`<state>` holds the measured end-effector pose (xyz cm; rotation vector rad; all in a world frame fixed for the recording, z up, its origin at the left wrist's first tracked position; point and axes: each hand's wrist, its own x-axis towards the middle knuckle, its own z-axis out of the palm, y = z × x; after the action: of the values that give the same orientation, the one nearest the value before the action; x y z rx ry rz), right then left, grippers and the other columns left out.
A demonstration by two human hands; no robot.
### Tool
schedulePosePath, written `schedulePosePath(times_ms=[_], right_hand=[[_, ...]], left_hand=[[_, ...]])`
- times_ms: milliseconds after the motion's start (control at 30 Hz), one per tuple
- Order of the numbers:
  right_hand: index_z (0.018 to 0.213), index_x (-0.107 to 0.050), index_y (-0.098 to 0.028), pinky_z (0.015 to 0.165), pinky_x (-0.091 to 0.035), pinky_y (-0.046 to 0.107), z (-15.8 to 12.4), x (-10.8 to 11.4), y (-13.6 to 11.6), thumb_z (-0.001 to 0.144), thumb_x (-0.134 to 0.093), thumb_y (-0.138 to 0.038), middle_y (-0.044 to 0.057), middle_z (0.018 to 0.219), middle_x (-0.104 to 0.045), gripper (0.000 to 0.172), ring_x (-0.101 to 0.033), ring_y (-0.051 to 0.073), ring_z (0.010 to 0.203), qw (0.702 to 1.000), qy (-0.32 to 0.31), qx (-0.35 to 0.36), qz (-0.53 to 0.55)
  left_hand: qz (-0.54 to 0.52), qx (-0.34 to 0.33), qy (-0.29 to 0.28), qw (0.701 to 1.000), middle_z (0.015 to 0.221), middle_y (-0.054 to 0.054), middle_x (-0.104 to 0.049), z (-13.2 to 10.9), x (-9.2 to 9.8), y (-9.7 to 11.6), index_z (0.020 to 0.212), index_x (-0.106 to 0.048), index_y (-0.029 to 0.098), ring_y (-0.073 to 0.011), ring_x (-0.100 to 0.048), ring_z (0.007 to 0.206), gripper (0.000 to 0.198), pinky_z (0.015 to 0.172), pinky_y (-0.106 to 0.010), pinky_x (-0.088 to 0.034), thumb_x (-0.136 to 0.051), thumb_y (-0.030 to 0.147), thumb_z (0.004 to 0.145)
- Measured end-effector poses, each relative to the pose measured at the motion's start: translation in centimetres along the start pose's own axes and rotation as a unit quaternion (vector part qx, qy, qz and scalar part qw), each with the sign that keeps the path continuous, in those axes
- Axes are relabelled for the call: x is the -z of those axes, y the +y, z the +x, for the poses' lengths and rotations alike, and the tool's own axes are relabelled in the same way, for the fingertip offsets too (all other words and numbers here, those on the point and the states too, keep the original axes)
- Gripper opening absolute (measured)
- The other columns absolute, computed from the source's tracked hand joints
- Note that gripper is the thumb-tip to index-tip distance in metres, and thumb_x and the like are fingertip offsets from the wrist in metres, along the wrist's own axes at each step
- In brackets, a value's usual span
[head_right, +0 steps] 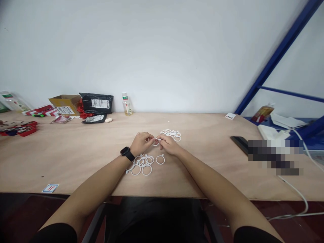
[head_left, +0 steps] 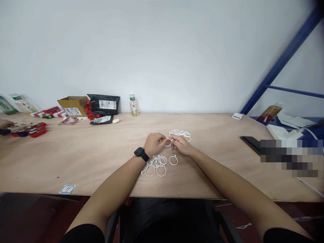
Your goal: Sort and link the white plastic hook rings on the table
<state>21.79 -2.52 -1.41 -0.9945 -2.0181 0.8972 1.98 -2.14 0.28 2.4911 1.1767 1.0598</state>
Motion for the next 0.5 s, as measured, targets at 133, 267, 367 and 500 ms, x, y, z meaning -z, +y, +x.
schedulePosePath(times_ms=[133,267,367,500], right_hand=[[0.092,-0.064,-0.017,0.065,-0.045,0.025,0.06,0.02,-0.49,0.082,-0.041,-0.018,-0.001,0.064,-0.064,0.025,-0.06,0.013,0.06,1.0,0.008,-0.004,0.023],[0.09,-0.066,-0.016,0.064,-0.045,0.024,0.16,0.14,-0.69,0.078,-0.04,-0.016,-0.001,0.06,-0.064,0.028,-0.06,0.014,0.059,0.999,0.023,-0.013,0.021],[0.088,-0.067,-0.016,0.063,-0.045,0.024,0.25,0.2,-0.65,0.075,-0.039,-0.014,-0.001,0.059,-0.065,0.031,-0.061,0.014,0.059,0.999,0.035,-0.017,0.013],[0.086,-0.07,-0.016,0.063,-0.046,0.024,0.37,0.28,-0.29,0.073,-0.037,-0.011,-0.001,0.057,-0.064,0.036,-0.061,0.014,0.059,0.998,0.054,-0.008,-0.02]], left_hand=[[-0.002,-0.001,-0.014,1.0,0.078,-0.003,-0.072,0.05,0.15,0.1,0.08,-0.071,0.019,-0.0152,-0.062,0.073,0.025,0.075,-0.028,-0.042,-0.057,0.038,0.089],[-0.011,-0.015,-0.023,1.0,0.08,-0.004,-0.072,0.03,0.3,0.05,0.083,-0.071,0.019,-0.0147,-0.063,0.072,0.027,0.074,-0.028,-0.042,-0.055,0.039,0.09],[-0.017,-0.028,-0.032,0.999,0.079,-0.003,-0.072,-0.03,0.26,0.03,0.084,-0.07,0.018,-0.0139,-0.062,0.071,0.027,0.074,-0.027,-0.043,-0.054,0.039,0.091],[-0.004,-0.044,-0.041,0.998,0.079,-0.002,-0.071,-0.15,0.06,0.23,0.084,-0.069,0.018,-0.0141,-0.063,0.072,0.025,0.077,-0.028,-0.043,-0.055,0.039,0.09]])
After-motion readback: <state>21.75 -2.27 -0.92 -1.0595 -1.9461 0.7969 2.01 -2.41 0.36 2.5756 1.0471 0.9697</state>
